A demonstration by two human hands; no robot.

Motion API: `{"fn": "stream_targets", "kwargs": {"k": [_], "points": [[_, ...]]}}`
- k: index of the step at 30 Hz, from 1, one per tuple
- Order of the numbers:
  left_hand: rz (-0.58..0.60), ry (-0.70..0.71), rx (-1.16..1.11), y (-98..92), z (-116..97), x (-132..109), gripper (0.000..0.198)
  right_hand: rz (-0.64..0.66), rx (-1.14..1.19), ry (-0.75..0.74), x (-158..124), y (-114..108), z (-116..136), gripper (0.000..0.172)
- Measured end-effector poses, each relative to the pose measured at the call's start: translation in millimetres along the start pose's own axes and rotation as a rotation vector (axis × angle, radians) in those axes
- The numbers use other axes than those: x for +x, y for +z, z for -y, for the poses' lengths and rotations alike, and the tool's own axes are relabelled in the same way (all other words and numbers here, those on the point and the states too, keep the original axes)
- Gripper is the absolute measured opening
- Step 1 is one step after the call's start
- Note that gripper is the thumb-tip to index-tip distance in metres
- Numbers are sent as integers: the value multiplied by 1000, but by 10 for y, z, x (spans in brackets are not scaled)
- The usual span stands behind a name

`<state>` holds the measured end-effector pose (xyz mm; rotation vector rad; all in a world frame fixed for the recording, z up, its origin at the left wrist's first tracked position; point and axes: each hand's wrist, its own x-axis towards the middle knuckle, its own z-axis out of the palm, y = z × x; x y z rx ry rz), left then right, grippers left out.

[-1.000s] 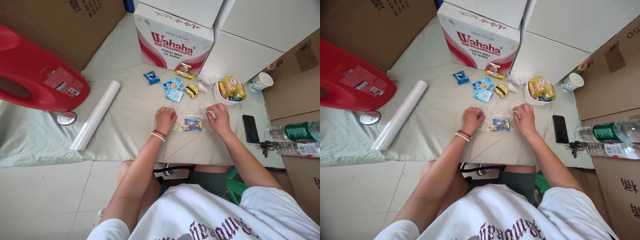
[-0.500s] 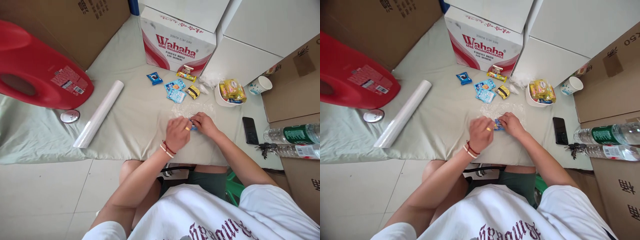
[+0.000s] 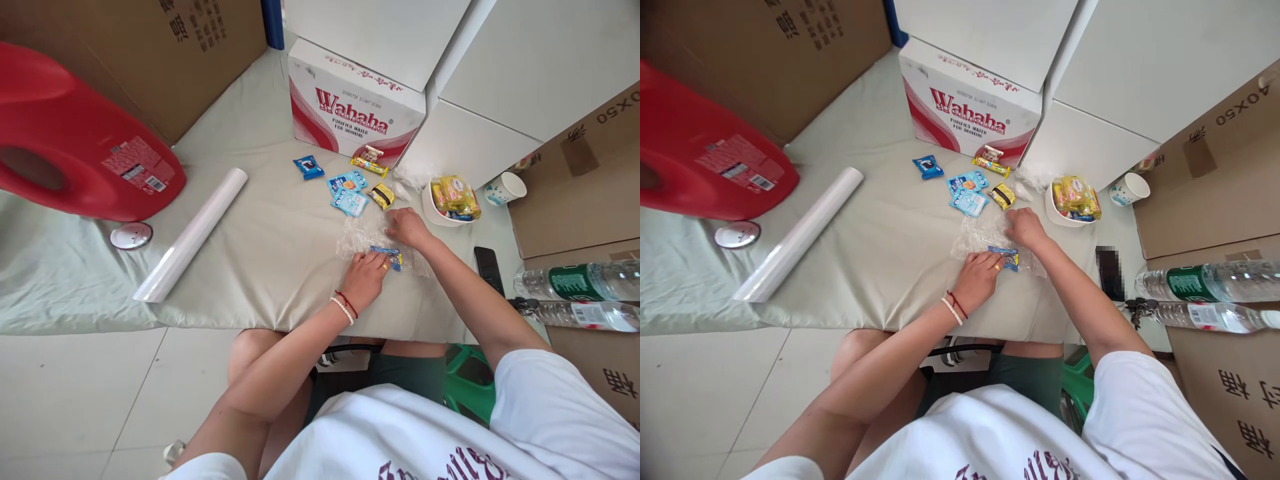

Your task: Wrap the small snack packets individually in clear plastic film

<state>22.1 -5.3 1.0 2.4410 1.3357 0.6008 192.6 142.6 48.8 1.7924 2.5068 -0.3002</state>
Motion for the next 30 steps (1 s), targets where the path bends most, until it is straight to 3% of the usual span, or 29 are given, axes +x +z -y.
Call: {"fn": "stream_targets", "kwargs": {"k": [4,8,11,14,17,19,21,23,26,30], "points": [[-12,6,5,15,-15,12,41,116,3,-65,-112,-145,101,22],[-9,5,-41,-2,-10,30,44,56,-10,-285,-549,-227,170,24],[9,-22,-141,-40,64,45,41,117,-47,-321,-875,-87,189,29],[-10,-123,-348,-94,233,56,39,88,6,-320,-1070,156,201,39],[-198,-413,-544,-183,451,87,37,37,45,-306,-1149,338,238,43],[-377,-609,-531,-253,566,129,32,32,56,-278,-1164,392,276,45],[-485,-690,-423,-300,619,177,30,31,65,-261,-1165,411,309,47],[-458,-698,-303,-299,604,208,39,22,71,-268,-1157,417,327,49],[-271,-640,-185,-229,522,206,48,-3,101,-278,-1143,435,313,51],[-198,-598,-147,-214,508,171,20,-40,241,-309,-1159,456,232,51]]}}
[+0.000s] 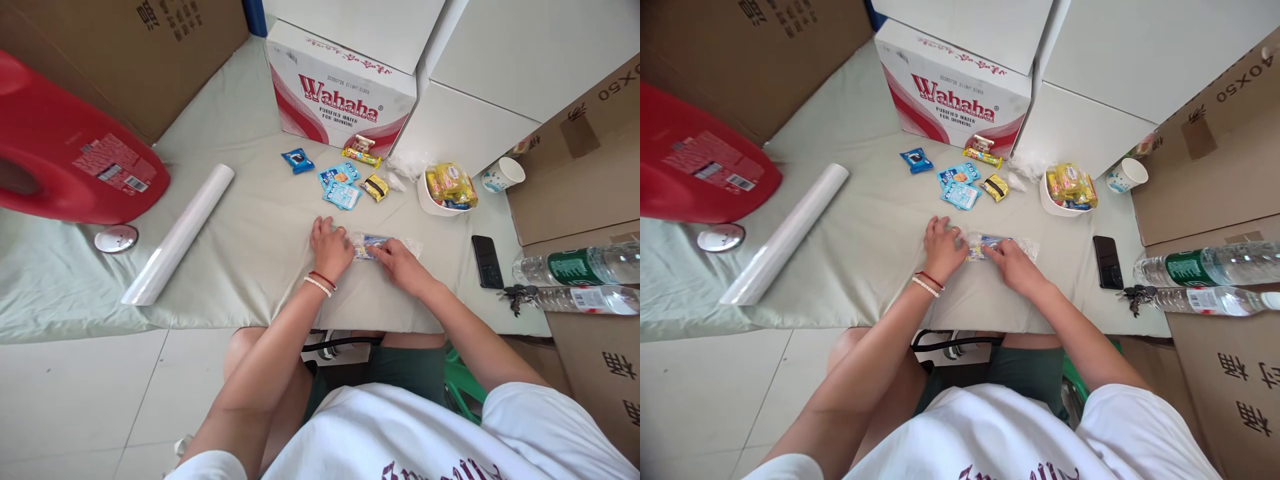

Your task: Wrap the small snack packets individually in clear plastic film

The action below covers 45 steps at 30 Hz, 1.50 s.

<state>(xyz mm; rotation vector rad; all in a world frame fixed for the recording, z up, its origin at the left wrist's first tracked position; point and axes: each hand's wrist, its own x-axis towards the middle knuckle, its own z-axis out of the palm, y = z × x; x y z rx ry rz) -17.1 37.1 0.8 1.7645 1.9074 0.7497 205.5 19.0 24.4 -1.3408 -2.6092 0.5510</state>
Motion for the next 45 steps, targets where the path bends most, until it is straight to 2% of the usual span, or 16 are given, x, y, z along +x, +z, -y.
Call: {"fn": "stream_targets", "kwargs": {"k": [4,7,11,15,16,18,20,21,23,27,30,34,37,40,45], "points": [[11,-24,-145,-143,7,32,14,-70,101,-38,-70,15,0,54],[3,76,-247,-167,-68,-29,13,-94,71,-12,-73,85,74,52],[73,284,-248,13,-205,-206,20,-105,67,19,-48,187,148,45],[137,428,-41,211,-257,-369,38,-141,269,26,-133,162,111,30],[144,450,21,240,-256,-401,46,-203,319,72,-163,135,83,30],[165,481,123,276,-247,-452,58,-405,325,248,-206,80,-2,31],[183,495,183,293,-239,-479,61,-587,202,456,-204,40,-123,34],[190,496,201,296,-238,-485,62,-624,137,538,-188,29,-191,39],[207,488,226,290,-243,-485,62,-575,91,624,-143,15,-314,43],[229,482,248,251,-272,-472,63,-425,202,625,-77,-89,-370,25],[232,480,244,228,-288,-467,61,-411,221,590,5,-267,-231,22],[220,477,215,238,-286,-462,60,-434,51,412,308,-397,31,19],[214,486,186,258,-274,-452,56,-308,-28,342,593,-294,184,22],[216,519,168,245,-265,-423,48,-186,-47,308,766,-113,233,27],[307,595,81,72,-223,-284,28,-164,-2,152,716,79,129,36]]}}
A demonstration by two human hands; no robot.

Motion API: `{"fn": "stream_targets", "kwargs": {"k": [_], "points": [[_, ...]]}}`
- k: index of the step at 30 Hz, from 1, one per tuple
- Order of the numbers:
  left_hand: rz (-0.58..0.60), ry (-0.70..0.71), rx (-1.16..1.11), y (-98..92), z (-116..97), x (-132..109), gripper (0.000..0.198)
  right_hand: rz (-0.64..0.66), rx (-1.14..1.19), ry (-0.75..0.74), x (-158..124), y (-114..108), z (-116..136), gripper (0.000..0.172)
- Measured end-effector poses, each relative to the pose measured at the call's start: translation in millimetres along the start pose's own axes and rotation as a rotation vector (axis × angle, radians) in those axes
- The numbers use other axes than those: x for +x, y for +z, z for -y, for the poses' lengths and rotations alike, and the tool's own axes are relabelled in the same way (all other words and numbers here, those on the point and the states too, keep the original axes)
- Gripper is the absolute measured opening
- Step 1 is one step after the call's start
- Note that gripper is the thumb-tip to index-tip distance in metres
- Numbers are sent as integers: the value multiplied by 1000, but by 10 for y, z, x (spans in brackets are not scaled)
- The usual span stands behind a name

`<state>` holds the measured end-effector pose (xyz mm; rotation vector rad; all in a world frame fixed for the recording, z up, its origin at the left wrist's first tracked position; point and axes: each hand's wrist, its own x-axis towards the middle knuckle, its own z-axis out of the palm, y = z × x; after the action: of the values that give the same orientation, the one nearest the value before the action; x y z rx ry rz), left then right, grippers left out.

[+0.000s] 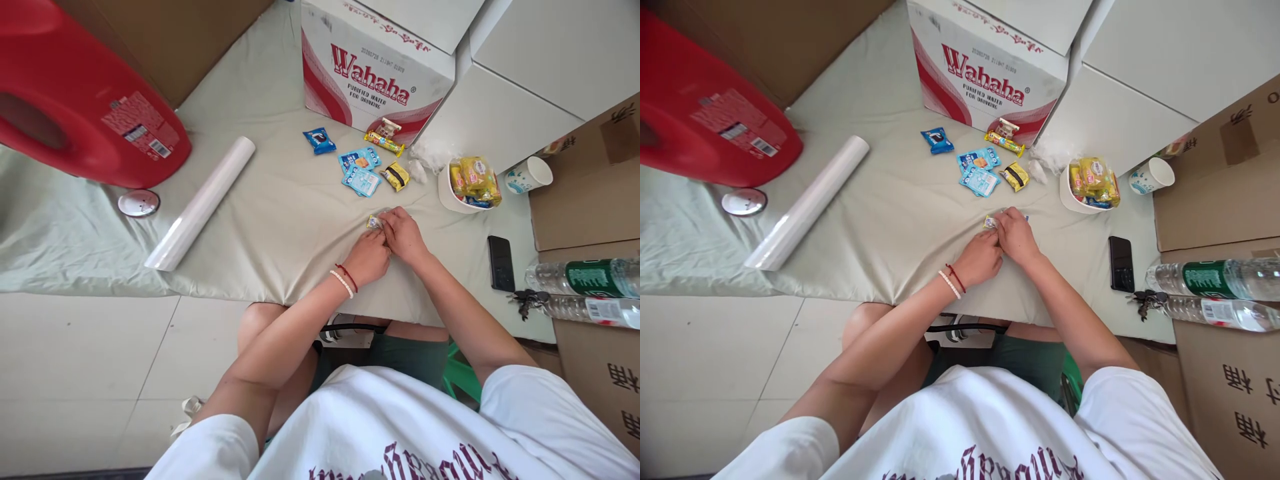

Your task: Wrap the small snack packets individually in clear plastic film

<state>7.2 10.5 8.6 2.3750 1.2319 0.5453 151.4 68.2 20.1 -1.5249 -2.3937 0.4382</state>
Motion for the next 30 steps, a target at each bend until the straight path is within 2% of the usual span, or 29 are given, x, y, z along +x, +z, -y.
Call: {"fn": "stream_targets", "kwargs": {"k": [2,3,6,8,11,15,18,20,22,24,25,27,30], "points": [[-54,-52,-90,-116,89,3,27,-2,-41,-61,-70,30,-27,37],[-122,-110,-143,-175,141,0,28,-1,-77,-84,-102,45,-25,37],[-403,-343,-312,-337,301,-19,28,0,-162,-105,-147,93,24,44],[-539,-486,-401,-420,386,-27,28,1,-189,-77,-117,122,56,44],[-609,-618,-496,-492,455,-15,27,6,-202,-22,-6,131,52,32],[-630,-623,-614,-482,454,42,24,-58,-15,27,103,-7,-28,31],[-616,-545,-804,-412,403,89,18,-182,322,96,95,-201,-65,30],[-539,-492,-1018,-343,348,113,30,-202,658,195,70,-303,-50,35],[-388,-448,-1251,-266,291,129,48,-158,993,318,48,-345,-5,42],[-266,-416,-1398,-196,256,139,53,-117,1196,402,32,-331,55,49],[-248,-412,-1411,-169,251,143,51,-117,1235,419,25,-309,84,51],[-291,-432,-1303,-143,264,144,40,-141,1228,414,3,-254,130,53],[-354,-492,-908,-166,298,130,25,-152,1070,354,-51,-171,165,57]]}}
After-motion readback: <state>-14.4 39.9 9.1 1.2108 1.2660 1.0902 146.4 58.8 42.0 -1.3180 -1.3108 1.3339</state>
